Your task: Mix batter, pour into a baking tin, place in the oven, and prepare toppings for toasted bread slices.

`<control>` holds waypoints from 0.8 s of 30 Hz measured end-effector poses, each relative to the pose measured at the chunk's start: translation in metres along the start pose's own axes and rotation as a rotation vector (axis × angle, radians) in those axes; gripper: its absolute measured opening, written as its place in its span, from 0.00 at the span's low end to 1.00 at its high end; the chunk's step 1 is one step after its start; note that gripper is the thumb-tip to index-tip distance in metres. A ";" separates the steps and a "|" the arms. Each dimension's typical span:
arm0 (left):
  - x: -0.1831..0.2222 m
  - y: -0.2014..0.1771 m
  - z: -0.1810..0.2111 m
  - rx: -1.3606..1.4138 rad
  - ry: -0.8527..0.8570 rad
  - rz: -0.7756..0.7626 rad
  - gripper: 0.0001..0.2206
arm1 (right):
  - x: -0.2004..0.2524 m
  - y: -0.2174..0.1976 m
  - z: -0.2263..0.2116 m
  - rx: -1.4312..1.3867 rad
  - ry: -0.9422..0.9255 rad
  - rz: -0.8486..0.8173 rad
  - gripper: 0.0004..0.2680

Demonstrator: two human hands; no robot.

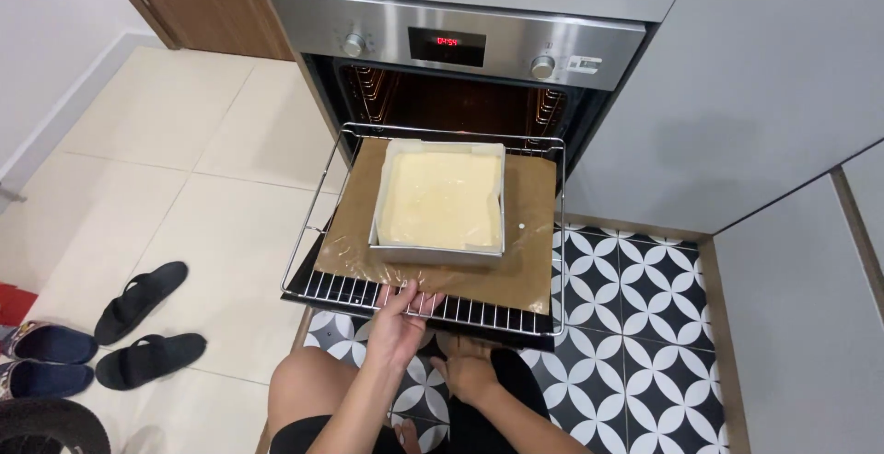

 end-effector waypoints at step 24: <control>-0.118 0.018 -0.065 0.009 0.049 -0.036 0.12 | 0.002 -0.022 -0.003 0.038 0.011 -0.373 0.31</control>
Point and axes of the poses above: each hand's wrist, its own x-axis away from the middle knuckle, its own y-axis out of the palm, z = x × y, the point moved 4 cm from there along -x, towards the middle knuckle, and after that the axes turned 12 degrees about y, right-handed, at the moved point
